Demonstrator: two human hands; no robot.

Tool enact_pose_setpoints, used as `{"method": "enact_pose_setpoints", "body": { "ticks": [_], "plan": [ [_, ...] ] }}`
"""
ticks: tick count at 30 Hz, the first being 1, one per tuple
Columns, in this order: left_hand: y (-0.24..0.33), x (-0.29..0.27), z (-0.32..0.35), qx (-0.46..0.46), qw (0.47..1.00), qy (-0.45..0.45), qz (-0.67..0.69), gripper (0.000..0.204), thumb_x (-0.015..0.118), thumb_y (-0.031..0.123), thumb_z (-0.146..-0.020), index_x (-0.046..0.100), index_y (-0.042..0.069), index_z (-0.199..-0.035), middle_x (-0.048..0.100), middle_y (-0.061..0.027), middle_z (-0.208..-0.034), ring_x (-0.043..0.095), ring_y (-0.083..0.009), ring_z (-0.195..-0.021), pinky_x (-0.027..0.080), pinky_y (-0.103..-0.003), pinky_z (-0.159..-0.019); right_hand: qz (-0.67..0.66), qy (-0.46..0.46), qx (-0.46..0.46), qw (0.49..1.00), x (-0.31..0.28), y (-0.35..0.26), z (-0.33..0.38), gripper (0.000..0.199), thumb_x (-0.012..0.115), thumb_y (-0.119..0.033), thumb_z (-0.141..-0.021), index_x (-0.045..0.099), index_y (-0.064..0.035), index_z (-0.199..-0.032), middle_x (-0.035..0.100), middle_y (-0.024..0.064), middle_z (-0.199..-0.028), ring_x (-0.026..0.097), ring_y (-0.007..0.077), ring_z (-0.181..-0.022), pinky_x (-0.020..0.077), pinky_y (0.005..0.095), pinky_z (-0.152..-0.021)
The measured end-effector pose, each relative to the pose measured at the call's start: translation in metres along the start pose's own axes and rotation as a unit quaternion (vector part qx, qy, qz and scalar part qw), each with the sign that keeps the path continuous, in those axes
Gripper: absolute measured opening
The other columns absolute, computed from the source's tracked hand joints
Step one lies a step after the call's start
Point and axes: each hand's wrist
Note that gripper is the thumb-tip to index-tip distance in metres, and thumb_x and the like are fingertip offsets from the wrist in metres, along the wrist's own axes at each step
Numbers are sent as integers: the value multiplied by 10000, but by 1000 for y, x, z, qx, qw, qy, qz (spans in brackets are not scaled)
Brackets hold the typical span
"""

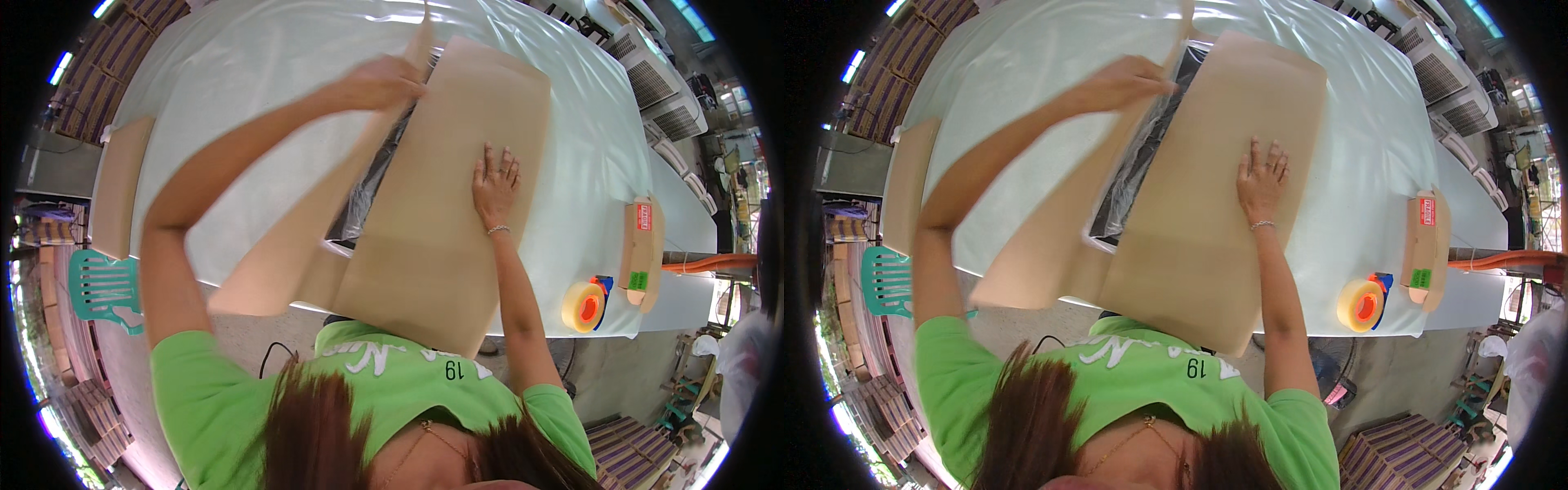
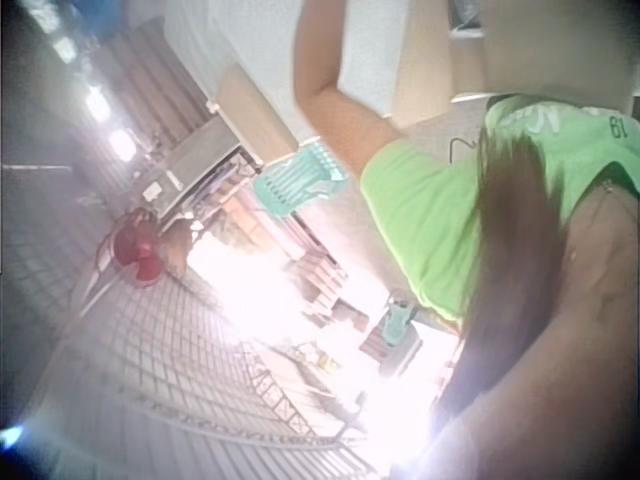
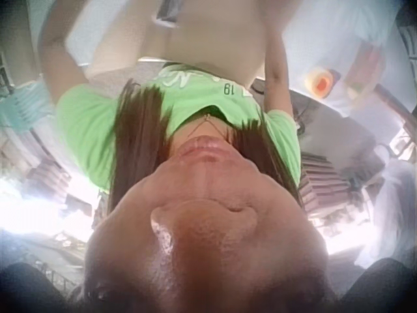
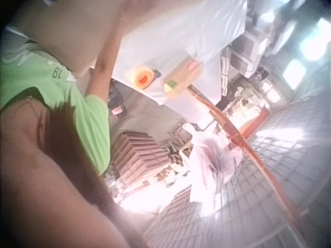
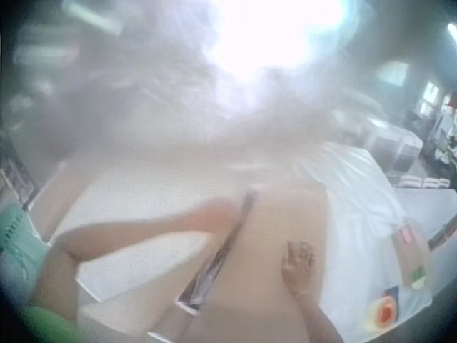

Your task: The person wraps two square items in brown paper by folding the paper around the edges and securing it with tape from a dispenser, handling each item one at a time.

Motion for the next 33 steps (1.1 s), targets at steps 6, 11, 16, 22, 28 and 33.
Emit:
{"method": "enact_pose_setpoints", "body": {
  "ticks": [6,11,16,22,28,33],
  "plan": [
    [64,203,-55,-83,994,46,-43,291,541,210,-842,681,-6,-976,649,-198,-1073,620,-386,-981,486,-473,-892,5,-22,-19,1000,3,7,1,475,389,-384,-998,427,-235,-1448,321,160,-1523,243,398,-1413,191,501,-1143],
    [45,249,-60,-112,981,112,-110,296,522,239,-866,704,12,-919,666,-203,-1015,643,-401,-939,519,-471,-823,-70,-3,-31,997,10,17,-4,429,431,-332,-979,494,-195,-1381,364,158,-1494,275,395,-1390,221,506,-1114],
    [44,258,-76,-149,976,140,-79,339,480,306,-927,712,61,-907,691,-180,-897,668,-369,-832,529,-470,-745,-89,-43,-145,984,-3,50,-12,445,463,-312,-961,493,-177,-1383,389,158,-1469,323,397,-1345,255,505,-1096],
    [65,237,-81,-196,968,148,-46,366,454,380,-961,719,127,-971,693,-143,-876,655,-355,-835,501,-457,-748,-120,-12,-165,979,-13,47,-14,472,453,-328,-962,477,-143,-1396,400,179,-1448,334,418,-1318,260,511,-1099],
    [72,245,-71,-187,968,165,22,377,434,349,-960,718,102,-941,689,-147,-859,648,-356,-816,494,-456,-751,-116,-4,-166,979,-4,48,-11,413,471,-309,-956,532,-154,-1334,387,173,-1466,314,442,-1324,261,517,-1086],
    [53,261,-72,-163,976,142,3,381,415,345,-970,701,94,-982,688,-161,-905,641,-364,-852,486,-459,-773,-210,-7,-121,970,-6,48,-12,390,502,-253,-926,541,-113,-1287,455,153,-1419,358,398,-1304,269,499,-1099]
  ]
}}
Point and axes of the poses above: each hand's wrist, its own z-axis away from the middle knuckle, its own x-axis out of the palm, y = z × x
